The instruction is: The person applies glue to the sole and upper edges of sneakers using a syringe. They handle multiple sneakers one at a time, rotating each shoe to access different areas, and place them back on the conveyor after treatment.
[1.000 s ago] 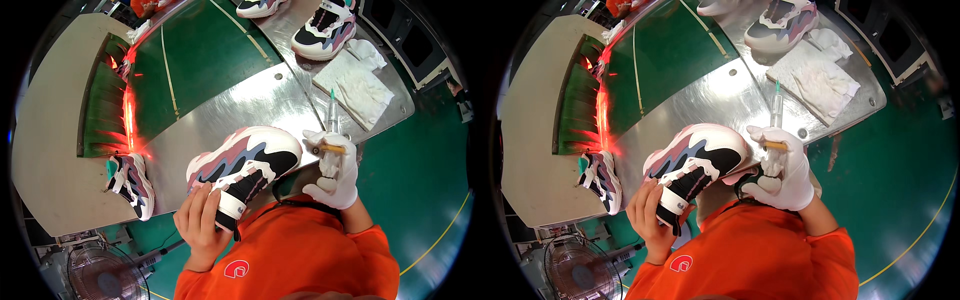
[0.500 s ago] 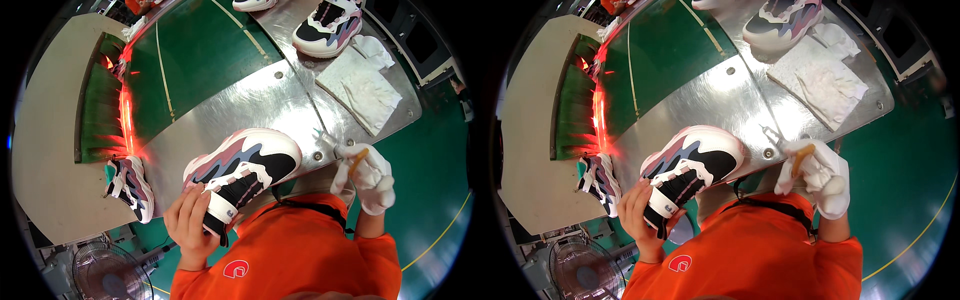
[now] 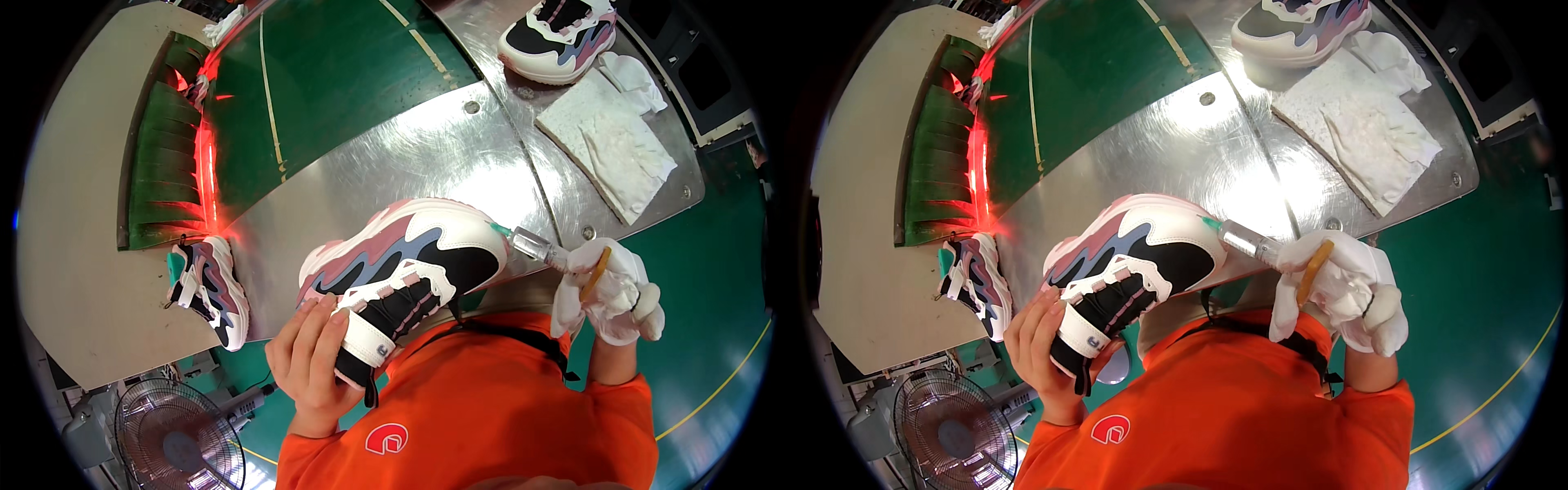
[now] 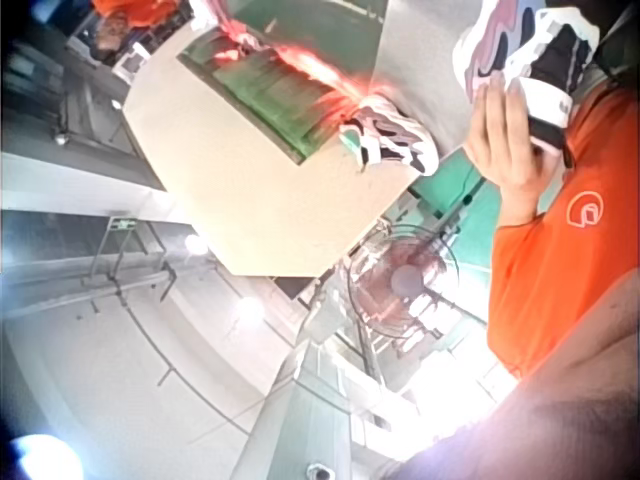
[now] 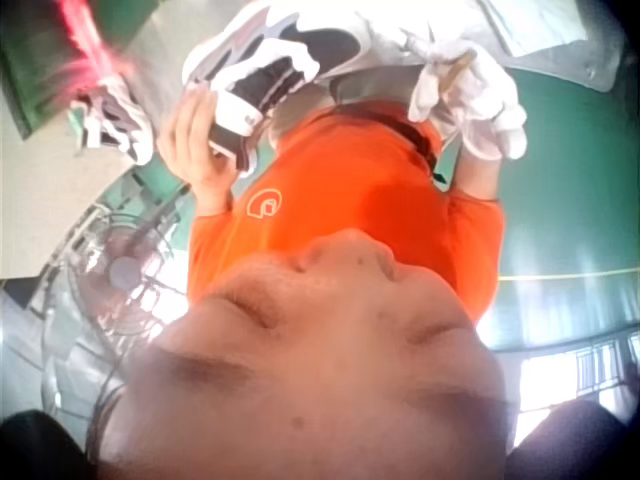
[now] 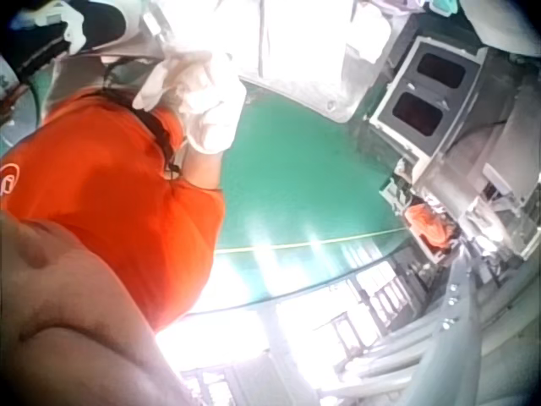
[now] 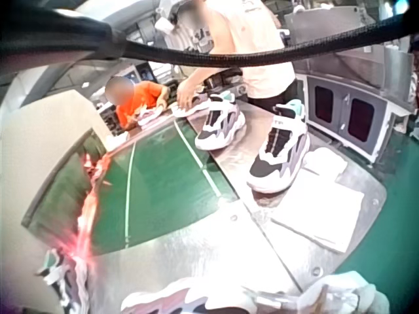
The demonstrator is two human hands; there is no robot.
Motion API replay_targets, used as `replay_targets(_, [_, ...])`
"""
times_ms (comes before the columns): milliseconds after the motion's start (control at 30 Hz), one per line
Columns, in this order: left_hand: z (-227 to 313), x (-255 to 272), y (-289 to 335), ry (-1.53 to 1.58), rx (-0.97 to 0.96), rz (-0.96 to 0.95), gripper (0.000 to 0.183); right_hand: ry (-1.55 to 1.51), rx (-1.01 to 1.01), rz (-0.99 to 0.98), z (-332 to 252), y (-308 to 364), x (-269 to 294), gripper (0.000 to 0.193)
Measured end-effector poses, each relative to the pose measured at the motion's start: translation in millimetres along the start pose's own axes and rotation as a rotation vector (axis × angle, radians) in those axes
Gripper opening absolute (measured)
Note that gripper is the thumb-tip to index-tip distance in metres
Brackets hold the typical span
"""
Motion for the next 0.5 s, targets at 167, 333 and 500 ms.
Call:
replay_targets(167, [1.6, -0.4, 1.0, -0.011, 0.006, -0.007, 0.042, 0.212, -0.015, 0.064, -3.4, 2.0, 2.3, 0.103])
replay_targets(333, [1.2, 0.8, 1.3, 0.0, 0.005, -0.001, 0.043, 0.273, 0.045, 0.006, -6.5, 2.6, 2.4, 0.105])
replay_targets(500, [2.2, 1.6, 1.8, 0.013, 0.005, 0.003, 0.045, 0.271, 0.011, -0.025, -9.1, 4.5, -0.9, 0.105])
Point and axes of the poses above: each hand's wrist, its own y-axis away from the middle knuckle, its own x-axis out of the back of the hand, z = x × y, the point moved 6 cm from there along -y, towards the middle knuckle, and after that the axes turned 9 degrees about x, right-handed, at the moved point
